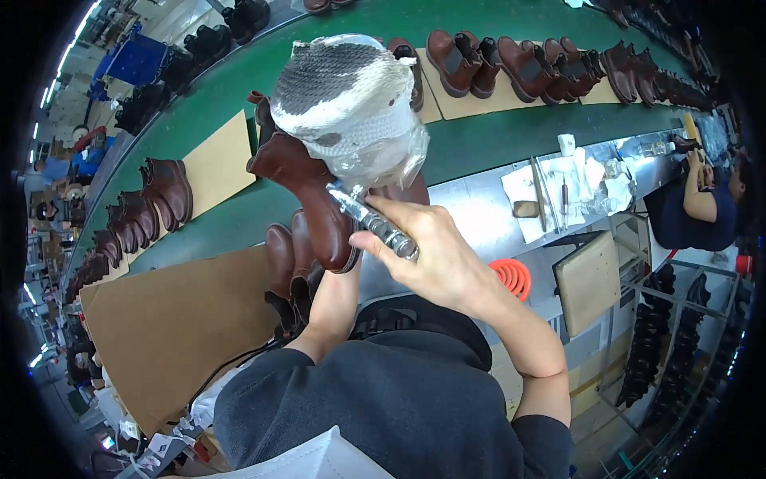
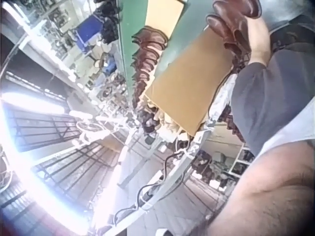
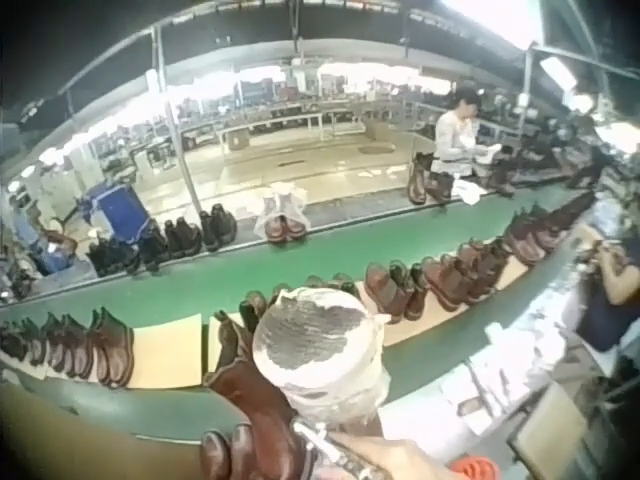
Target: Spray painting a coating onto leather boots on a manufacturing line.
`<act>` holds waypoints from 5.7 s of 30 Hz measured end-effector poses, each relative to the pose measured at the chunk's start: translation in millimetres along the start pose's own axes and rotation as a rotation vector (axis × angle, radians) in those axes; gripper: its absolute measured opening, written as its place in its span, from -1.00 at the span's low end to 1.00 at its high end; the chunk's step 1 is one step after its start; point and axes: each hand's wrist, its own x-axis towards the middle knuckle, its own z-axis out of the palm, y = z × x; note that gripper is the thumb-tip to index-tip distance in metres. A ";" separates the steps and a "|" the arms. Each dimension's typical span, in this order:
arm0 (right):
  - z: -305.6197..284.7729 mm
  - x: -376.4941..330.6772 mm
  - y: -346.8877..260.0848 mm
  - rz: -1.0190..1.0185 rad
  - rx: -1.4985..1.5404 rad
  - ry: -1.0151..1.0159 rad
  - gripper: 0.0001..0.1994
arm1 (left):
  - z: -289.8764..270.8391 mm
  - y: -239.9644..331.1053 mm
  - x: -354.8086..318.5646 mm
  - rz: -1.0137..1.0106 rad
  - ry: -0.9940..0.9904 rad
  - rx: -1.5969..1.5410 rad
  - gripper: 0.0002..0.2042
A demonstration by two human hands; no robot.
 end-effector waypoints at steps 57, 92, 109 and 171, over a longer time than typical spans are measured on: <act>2.0 8.0 175.4 0.747 0.329 0.282 -0.71 | -437.6 143.8 48.8 -0.549 0.573 1.373 -0.31; -35.1 -98.1 325.1 0.768 0.332 0.555 -0.61 | -101.5 95.3 92.4 0.041 0.134 1.642 -0.84; -59.3 -161.2 306.6 0.741 0.064 0.385 -0.18 | 42.0 22.1 -89.2 -0.068 0.852 0.211 -0.73; 38.9 -42.4 255.2 0.870 1.264 0.118 -0.37 | -1.0 -199.4 -51.2 0.080 0.110 -1.353 -0.42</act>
